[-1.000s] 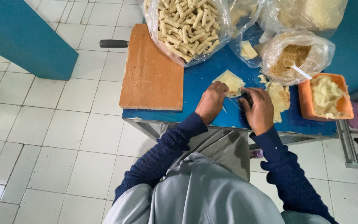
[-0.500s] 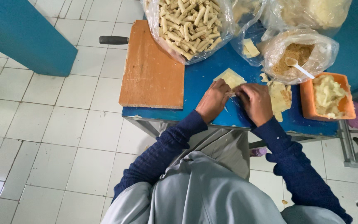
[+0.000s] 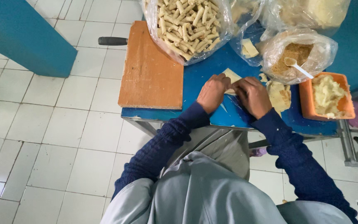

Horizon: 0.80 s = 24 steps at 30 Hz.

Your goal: The person sits at a table and folds flat dough sheets into layered diamond shapes, pressing each folded piece onto a growing stack on the table. They occasionally scoop a brown paste with a plastic spoon from a plastic bag and spread it on a dough piece before folding, with finished dough pieces and a container of dough scraps nearby.

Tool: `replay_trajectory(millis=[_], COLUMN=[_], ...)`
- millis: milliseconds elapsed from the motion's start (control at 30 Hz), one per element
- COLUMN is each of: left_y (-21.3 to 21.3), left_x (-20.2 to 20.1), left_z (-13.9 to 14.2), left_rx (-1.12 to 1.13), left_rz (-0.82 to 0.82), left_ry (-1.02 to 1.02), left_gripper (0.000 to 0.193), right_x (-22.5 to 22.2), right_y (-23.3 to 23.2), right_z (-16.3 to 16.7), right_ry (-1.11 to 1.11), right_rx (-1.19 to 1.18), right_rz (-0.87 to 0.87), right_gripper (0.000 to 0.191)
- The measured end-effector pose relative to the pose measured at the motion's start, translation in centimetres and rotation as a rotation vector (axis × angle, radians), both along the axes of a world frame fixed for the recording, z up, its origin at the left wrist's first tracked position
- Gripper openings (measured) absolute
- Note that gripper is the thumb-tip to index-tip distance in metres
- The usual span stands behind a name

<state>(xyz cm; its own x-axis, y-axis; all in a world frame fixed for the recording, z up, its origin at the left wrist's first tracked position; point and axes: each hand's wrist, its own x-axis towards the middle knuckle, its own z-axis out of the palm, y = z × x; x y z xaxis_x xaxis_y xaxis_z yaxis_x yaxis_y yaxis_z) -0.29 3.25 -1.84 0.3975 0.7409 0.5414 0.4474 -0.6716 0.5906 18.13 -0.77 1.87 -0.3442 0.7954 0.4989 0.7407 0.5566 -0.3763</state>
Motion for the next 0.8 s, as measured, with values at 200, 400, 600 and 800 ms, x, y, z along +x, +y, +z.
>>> replay_trajectory(millis=[200, 400, 600, 800], left_y=[-1.3, -0.8, -0.4, -1.4], left_x=[-0.8, -0.3, -0.2, -0.9], left_z=[0.8, 0.3, -0.2, 1.1], left_rx=[-0.013, -0.029, -0.131, -0.1], left_rz=[-0.101, -0.061, -0.067, -0.089], left_ry=[-0.079, -0.057, -0.131, -0.149], left_gripper=[0.008, 0.008, 0.009, 0.023], right_x=[0.1, 0.3, 0.8, 0.9], right_y=[-0.8, 0.0, 0.4, 1.4], right_z=[0.6, 0.7, 0.3, -0.3], right_ry=[-0.056, -0.057, -0.083, -0.082], right_rx=[0.045, 0.015, 0.012, 0.007], right_rz=[0.05, 0.092, 0.112, 0.098], right_gripper=[0.015, 0.015, 0.011, 0.013])
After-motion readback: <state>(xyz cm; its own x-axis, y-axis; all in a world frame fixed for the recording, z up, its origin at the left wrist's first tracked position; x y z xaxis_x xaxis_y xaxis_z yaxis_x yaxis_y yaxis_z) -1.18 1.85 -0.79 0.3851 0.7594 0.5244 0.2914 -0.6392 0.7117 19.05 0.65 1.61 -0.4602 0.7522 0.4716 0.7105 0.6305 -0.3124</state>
